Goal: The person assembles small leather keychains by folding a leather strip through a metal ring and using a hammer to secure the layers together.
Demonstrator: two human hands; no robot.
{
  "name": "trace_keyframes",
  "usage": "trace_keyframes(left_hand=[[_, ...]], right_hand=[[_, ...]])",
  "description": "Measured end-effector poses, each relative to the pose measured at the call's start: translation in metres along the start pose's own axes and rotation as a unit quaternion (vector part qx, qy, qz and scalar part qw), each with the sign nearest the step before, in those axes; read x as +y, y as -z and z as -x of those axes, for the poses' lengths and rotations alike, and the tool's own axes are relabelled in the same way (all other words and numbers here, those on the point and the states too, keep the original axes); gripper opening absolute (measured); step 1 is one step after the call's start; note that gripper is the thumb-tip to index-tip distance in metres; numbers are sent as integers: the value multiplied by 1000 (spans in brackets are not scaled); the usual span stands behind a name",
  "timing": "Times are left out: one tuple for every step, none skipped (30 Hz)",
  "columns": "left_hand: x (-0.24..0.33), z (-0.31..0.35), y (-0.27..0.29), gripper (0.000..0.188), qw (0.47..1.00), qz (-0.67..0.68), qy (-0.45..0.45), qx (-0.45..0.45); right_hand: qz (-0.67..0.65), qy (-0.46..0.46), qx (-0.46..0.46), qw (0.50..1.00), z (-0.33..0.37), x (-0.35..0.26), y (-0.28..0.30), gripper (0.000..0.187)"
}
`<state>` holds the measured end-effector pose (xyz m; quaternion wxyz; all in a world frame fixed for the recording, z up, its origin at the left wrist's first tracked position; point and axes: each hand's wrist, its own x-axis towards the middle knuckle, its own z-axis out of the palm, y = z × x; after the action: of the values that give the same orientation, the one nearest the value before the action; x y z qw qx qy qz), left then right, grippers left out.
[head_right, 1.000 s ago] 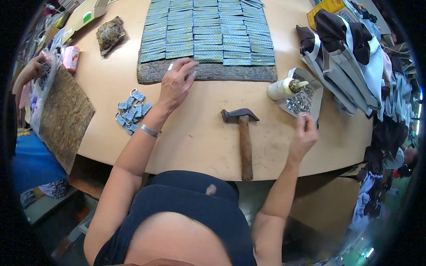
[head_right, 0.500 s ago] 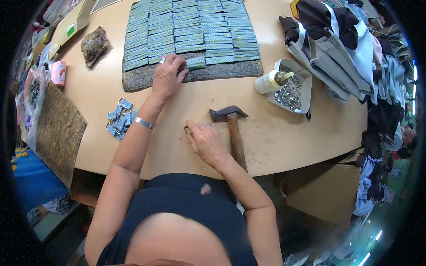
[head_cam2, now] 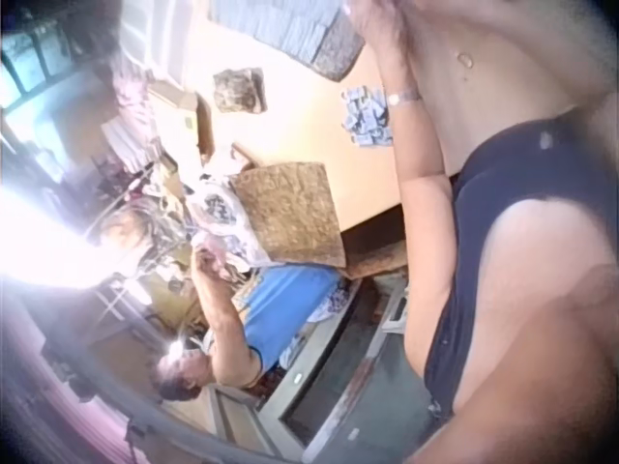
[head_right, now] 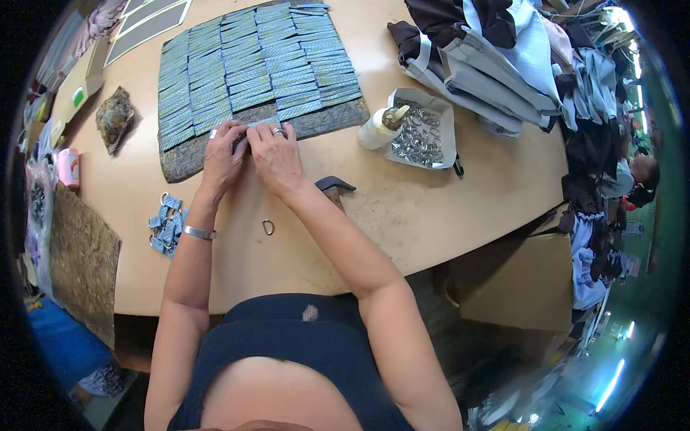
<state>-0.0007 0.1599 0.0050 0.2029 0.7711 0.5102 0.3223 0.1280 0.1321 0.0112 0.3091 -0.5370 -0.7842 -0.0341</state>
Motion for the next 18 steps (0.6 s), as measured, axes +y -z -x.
trace_keyframes(left_hand=[[-4,0,-1,17,1000,1,-12,9],[-8,-1,-2,17,1000,2,-24,19],[-10,0,0,16,999,1,-31,28],[-11,1,1,16,999,3,-26,21],[-10,1,1,16,1000,6,-21,15],[-9,2,3,16,1000,4,-14,9],[-10,2,3,17,1000,9,-15,5],[-12,2,2,18,1000,14,-16,2],[-13,1,0,19,1000,18,-19,-5],[-13,2,2,20,1000,13,-24,-5],[-12,2,4,21,999,9,-30,-6],[-11,2,4,21,999,7,-37,-5],[-12,2,3,23,999,8,-37,-6],[-12,3,4,23,999,6,-34,-9],[-11,3,4,22,999,7,-33,-10],[-10,3,5,23,999,8,-32,-13],[-9,3,6,22,1000,7,-24,-19],[-9,4,7,23,1000,5,-25,-17]], right_hand=[[5,-1,-6,1000,0,-1,-4,20],[11,-2,-13,1000,0,0,-6,20],[9,-10,-23,1000,-1,-3,-5,21],[7,-18,-34,999,-2,-5,-4,22],[6,-25,-45,999,-3,-6,-3,22],[-1,-41,-58,997,-3,-8,-3,23],[-9,-55,-72,996,-5,-8,-4,23],[-16,-70,-86,994,-6,-8,-5,23],[-14,-81,-89,993,-4,-4,-8,24],[-20,-81,-101,991,-5,-4,-6,26],[-26,-82,-113,990,-7,-4,-4,27],[-28,-82,-126,988,-8,-2,-2,28],[-35,-69,-113,991,-6,1,-6,32],[-51,-74,-115,989,-5,1,-8,30],[-64,-79,-117,988,-4,1,-8,28],[-77,-85,-118,986,-4,0,-8,27],[-57,-78,-119,988,-3,-2,-9,28],[-36,-70,-121,989,-4,-5,-7,30]])
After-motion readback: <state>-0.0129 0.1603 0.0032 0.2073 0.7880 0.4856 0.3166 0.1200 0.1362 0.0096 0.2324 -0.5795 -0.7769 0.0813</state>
